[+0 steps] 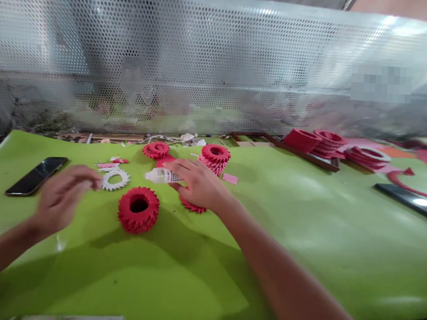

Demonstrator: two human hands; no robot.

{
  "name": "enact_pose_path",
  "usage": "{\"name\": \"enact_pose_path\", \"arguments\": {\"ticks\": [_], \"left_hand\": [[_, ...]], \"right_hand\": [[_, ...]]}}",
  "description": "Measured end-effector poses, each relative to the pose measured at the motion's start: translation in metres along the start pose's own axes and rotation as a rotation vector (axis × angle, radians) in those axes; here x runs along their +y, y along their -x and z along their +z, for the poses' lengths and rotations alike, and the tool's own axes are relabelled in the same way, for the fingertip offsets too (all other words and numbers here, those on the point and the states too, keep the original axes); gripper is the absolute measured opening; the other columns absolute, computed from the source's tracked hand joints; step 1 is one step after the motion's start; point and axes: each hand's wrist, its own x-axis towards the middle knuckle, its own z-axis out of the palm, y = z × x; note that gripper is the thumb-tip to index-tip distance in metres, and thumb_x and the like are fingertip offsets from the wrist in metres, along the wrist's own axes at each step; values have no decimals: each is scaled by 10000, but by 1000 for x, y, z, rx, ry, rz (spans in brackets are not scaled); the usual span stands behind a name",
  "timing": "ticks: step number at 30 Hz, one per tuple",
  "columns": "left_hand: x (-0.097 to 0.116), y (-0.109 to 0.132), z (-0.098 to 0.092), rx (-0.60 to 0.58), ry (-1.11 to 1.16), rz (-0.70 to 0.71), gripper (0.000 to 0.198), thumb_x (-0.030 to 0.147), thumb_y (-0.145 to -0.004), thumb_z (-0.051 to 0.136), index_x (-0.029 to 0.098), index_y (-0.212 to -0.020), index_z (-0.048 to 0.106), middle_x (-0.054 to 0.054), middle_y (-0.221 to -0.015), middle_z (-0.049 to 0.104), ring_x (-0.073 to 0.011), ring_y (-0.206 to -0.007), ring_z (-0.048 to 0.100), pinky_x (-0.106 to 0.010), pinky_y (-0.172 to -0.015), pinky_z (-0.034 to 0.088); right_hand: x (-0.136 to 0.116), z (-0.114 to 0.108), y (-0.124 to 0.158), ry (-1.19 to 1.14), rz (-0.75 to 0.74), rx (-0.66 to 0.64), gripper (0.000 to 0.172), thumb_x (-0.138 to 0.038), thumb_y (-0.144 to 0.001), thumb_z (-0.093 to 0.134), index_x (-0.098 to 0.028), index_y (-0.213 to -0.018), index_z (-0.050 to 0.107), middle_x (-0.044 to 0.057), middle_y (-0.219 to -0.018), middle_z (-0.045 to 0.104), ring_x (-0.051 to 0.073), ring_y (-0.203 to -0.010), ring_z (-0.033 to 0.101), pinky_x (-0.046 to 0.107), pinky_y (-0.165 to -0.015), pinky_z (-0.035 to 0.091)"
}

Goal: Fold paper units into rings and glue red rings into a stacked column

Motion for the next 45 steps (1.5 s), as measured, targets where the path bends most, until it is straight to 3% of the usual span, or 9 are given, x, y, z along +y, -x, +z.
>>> {"name": "enact_pose_path", "arguments": {"ticks": [4, 7, 11, 16, 22, 28, 34, 40, 45], "left_hand": [[-14, -5, 20, -205, 28, -144, 408, 514, -1031, 524, 205, -1241, 686, -116, -1120, 724, -278, -931, 706, -426, -782, 619], [-18, 1, 27, -337, 68, -276, 594, 608, -984, 553, 248, -1457, 544, -141, -1322, 674, -345, -1082, 697, -478, -838, 618], [-18, 6, 26, -462, 144, -367, 734, 724, -929, 554, 295, -1521, 482, -132, -1439, 623, -381, -1245, 630, -527, -997, 561], [-24, 1, 26, -434, 148, -468, 683, 741, -1000, 354, 255, -1396, 628, -128, -1433, 633, -379, -1302, 582, -562, -1103, 471], [-32, -6, 26, -397, 162, -539, 729, 731, -1021, 273, 203, -1221, 733, -112, -1158, 763, -318, -1111, 691, -524, -1063, 508], [-31, -8, 24, -386, 179, -561, 706, 722, -1019, 308, 199, -1131, 768, -99, -1082, 784, -307, -1027, 711, -506, -1012, 532], [-31, -8, 25, -403, 230, -528, 644, 694, -1027, 337, 215, -1197, 731, -106, -1148, 752, -298, -1042, 694, -476, -985, 542], [-28, -4, 25, -475, 290, -452, 810, 766, -846, 637, 265, -1474, 533, -149, -1436, 612, -370, -1234, 627, -509, -1009, 551], [-20, -6, 26, -527, 289, -418, 981, 665, -728, 833, 273, -1543, 451, -158, -1556, 524, -408, -1379, 548, -559, -1150, 465]], "right_hand": [[-8, -14, -7, 85, 27, -58, 449, -361, -1025, 550, -186, -1438, 536, 148, -1228, 727, 311, -1082, 694, 516, -932, 551], [-15, -33, -22, 87, 95, -145, 507, -408, -989, 623, -145, -1418, 553, 163, -1211, 738, 300, -1000, 713, 438, -833, 565], [-26, -61, -44, 7, 95, -289, 482, -447, -901, 755, -224, -1317, 660, 82, -1179, 765, 247, -935, 721, 333, -767, 518], [-28, -68, -44, 56, 35, -189, 353, -266, -900, 727, -252, -1252, 706, 44, -1068, 784, 220, -886, 708, 311, -746, 465], [-21, -49, -30, 128, -96, -135, 282, -140, -900, 699, -206, -1173, 725, 76, -1149, 776, 267, -1058, 703, 414, -950, 488], [-23, -45, -31, 148, -175, -98, 295, -198, -947, 690, -158, -1239, 708, 122, -1259, 739, 283, -1141, 678, 468, -1013, 493], [-24, -43, -29, 162, -178, -106, 388, -224, -957, 694, -179, -1342, 667, 114, -1290, 730, 270, -1172, 673, 455, -1040, 491], [-26, -43, -30, 148, -205, -106, 303, -221, -974, 662, -201, -1274, 703, 100, -1235, 758, 263, -1137, 691, 441, -1012, 500], [-27, -42, -30, 162, -214, -98, 294, -210, -966, 675, -180, -1257, 706, 99, -1235, 761, 275, -1148, 687, 450, -1006, 506]]}}
